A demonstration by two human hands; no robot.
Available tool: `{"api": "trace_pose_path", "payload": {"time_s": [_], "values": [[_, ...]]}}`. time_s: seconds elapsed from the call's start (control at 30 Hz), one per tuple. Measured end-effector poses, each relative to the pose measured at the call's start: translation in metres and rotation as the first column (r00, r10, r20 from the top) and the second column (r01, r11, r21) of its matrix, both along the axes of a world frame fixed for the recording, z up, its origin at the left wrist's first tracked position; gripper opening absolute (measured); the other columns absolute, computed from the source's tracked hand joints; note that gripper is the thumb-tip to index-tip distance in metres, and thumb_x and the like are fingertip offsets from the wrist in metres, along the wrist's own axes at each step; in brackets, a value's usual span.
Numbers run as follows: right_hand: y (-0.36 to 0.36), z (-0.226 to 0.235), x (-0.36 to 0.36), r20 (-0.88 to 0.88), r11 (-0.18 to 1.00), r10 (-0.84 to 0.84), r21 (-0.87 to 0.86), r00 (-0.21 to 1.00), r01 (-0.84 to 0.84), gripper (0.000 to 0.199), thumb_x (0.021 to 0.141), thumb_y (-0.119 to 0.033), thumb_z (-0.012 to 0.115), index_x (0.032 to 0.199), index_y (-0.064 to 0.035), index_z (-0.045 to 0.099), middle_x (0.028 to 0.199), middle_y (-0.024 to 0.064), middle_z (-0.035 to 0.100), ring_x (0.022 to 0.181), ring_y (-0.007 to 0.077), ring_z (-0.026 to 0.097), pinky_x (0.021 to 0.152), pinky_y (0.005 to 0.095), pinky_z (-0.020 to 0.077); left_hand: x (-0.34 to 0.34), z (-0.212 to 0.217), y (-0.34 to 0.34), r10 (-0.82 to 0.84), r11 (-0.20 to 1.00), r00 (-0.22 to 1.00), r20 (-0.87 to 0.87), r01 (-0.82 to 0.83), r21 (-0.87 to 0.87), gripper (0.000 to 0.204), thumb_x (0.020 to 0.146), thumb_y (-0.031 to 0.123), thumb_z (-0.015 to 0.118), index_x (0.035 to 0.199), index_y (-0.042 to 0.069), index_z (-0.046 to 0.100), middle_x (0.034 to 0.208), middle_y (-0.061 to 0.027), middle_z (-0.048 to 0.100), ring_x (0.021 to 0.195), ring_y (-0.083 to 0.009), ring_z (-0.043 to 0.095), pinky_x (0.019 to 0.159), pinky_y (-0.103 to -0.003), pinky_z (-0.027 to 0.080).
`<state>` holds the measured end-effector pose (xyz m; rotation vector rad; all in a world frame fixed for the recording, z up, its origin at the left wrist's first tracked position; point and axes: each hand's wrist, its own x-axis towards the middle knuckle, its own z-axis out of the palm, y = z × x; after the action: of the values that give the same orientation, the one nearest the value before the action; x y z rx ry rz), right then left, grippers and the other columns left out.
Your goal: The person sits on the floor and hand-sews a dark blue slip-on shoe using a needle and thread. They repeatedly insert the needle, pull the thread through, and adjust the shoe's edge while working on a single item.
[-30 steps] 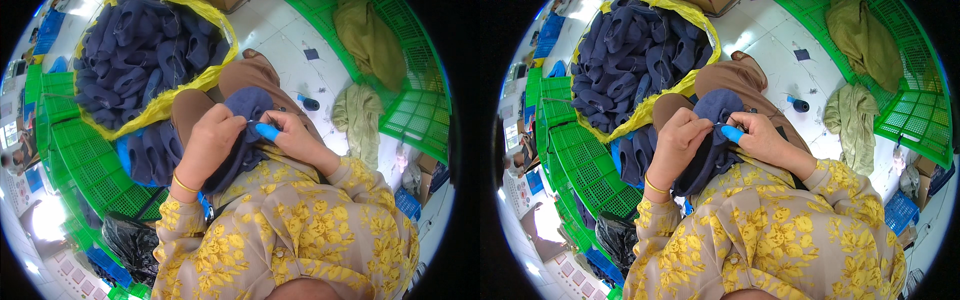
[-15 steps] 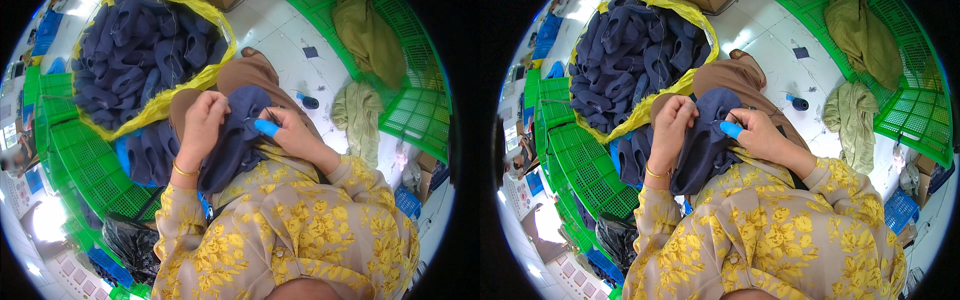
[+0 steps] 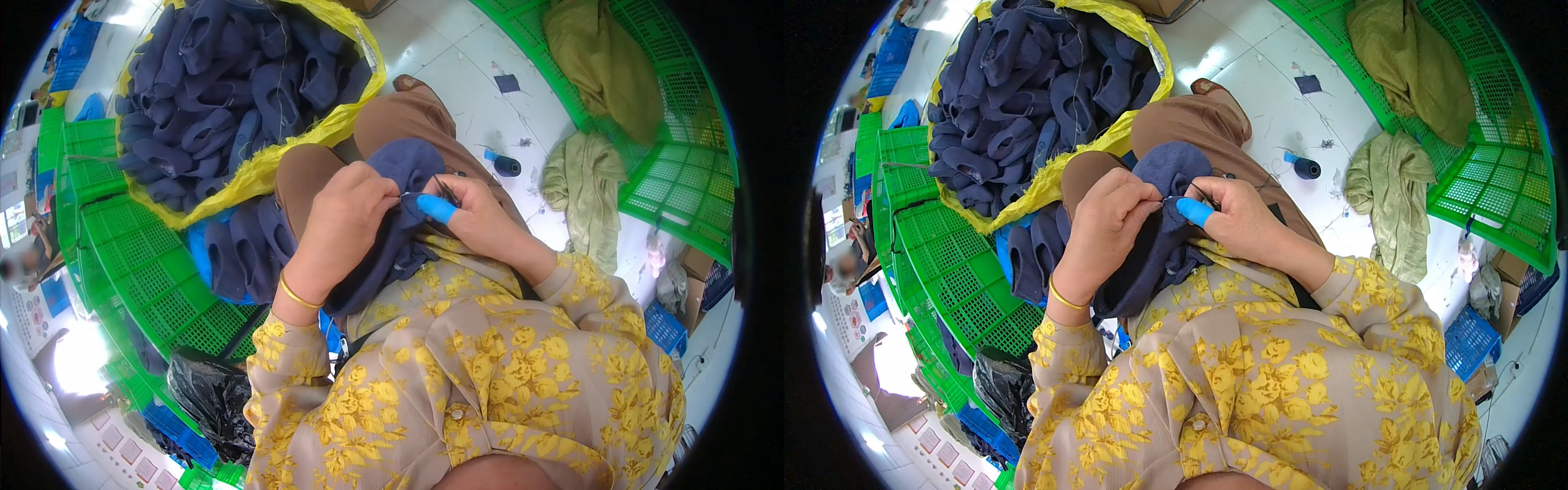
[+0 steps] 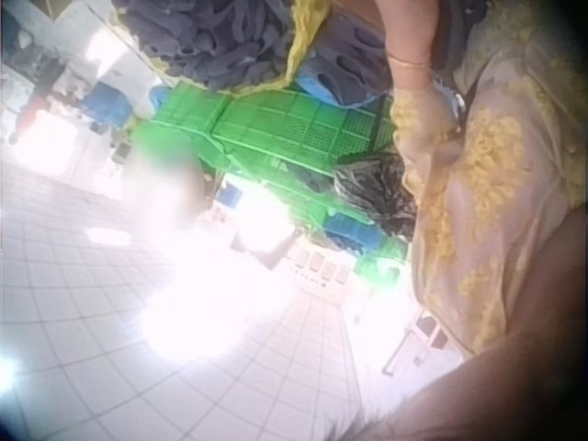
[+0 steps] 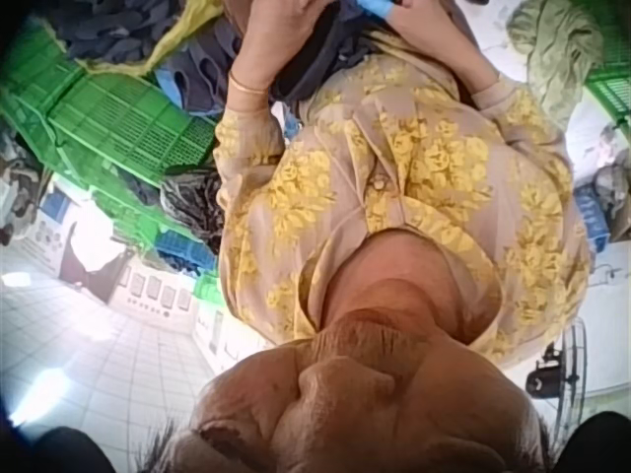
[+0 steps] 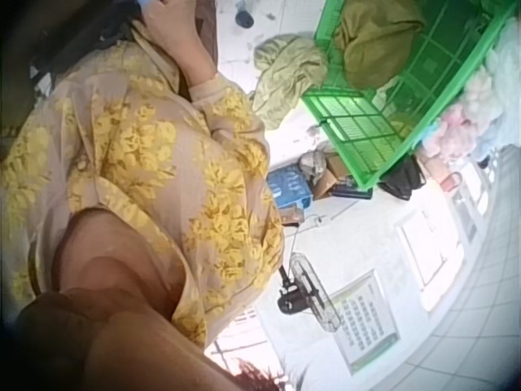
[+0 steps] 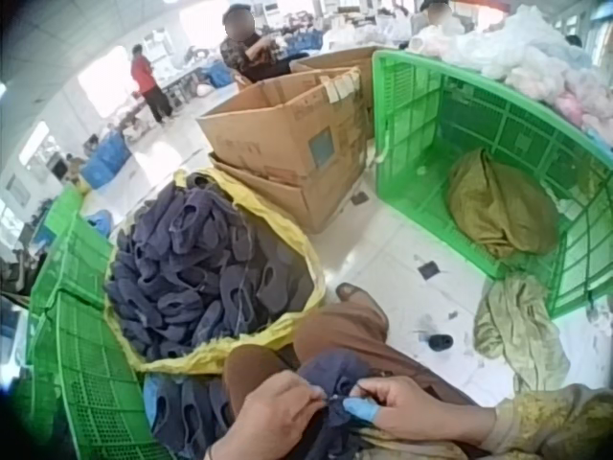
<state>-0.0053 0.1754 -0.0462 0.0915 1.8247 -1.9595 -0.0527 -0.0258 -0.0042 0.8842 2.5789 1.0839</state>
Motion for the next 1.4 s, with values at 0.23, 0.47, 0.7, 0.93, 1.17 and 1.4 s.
{"api": "trace_pose_path", "payload": {"time_s": [0.23,0.47,0.7,0.93,1.17,1.4], "values": [[0.000,-0.004,0.001,-0.057,0.999,0.007,0.048,0.998,-0.005,0.017,0.090,-0.013,0.060,0.078,-0.0014,0.056,0.066,-0.0024,0.049,0.060,0.0046,0.039,0.053,0.0254,0.0348,-0.010,0.001,-0.003,-0.055,0.996,0.961,0.271,0.034,0.083,0.008,0.088,0.006,0.062,0.090,0.000,0.058,0.082,-0.0054,0.049,0.080,-0.0173,0.051,0.071,-0.028,0.042],[-0.001,-0.003,0.001,-0.065,0.997,0.010,0.080,0.998,-0.005,0.017,0.090,-0.014,0.061,0.079,-0.0010,0.057,0.067,-0.0001,0.052,0.060,0.0059,0.042,0.053,0.0261,0.0367,-0.011,0.002,-0.009,0.015,0.952,0.650,0.759,-0.241,0.188,0.015,0.096,0.015,0.056,0.091,0.002,0.059,0.091,0.0012,0.054,0.083,-0.0089,0.048,0.078,-0.023,0.040],[-0.002,-0.004,0.000,-0.065,0.996,0.011,0.090,0.998,-0.005,0.017,0.090,-0.014,0.062,0.080,-0.0005,0.058,0.069,0.0007,0.054,0.061,0.0065,0.043,0.054,0.0267,0.0376,-0.008,-0.004,-0.010,-0.027,0.871,0.564,0.825,-0.392,0.296,0.015,0.097,0.016,0.055,0.097,0.003,0.061,0.096,0.0001,0.061,0.084,-0.0065,0.048,0.079,-0.021,0.040],[-0.002,-0.005,0.000,-0.087,0.996,0.000,0.084,0.996,0.007,0.018,0.090,-0.014,0.061,0.080,0.0004,0.057,0.069,0.0009,0.054,0.062,0.0064,0.043,0.055,0.0265,0.0381,-0.003,-0.015,-0.001,0.048,0.839,0.654,0.755,-0.436,0.324,0.015,0.099,0.017,0.054,0.096,0.003,0.059,0.092,0.0005,0.058,0.083,-0.0063,0.047,0.078,-0.021,0.040],[-0.002,-0.006,0.000,-0.064,0.997,-0.004,0.080,0.998,0.009,0.018,0.090,-0.014,0.061,0.079,-0.0002,0.058,0.069,0.0002,0.053,0.061,0.0056,0.042,0.054,0.0256,0.0375,-0.002,-0.018,0.000,0.043,0.812,0.647,0.762,-0.466,0.350,0.016,0.099,0.018,0.054,0.097,0.003,0.058,0.091,0.0009,0.057,0.083,-0.0064,0.047,0.078,-0.021,0.039],[-0.002,-0.005,0.000,-0.058,0.997,-0.004,0.075,0.998,0.009,0.019,0.090,-0.014,0.061,0.078,-0.0005,0.057,0.068,-0.0005,0.053,0.060,0.0051,0.042,0.054,0.0254,0.0373,-0.003,-0.018,0.003,-0.062,0.801,0.640,0.766,-0.426,0.421,0.015,0.100,0.018,0.053,0.095,0.005,0.056,0.092,-0.0001,0.058,0.084,-0.0076,0.049,0.079,-0.022,0.039]]}}
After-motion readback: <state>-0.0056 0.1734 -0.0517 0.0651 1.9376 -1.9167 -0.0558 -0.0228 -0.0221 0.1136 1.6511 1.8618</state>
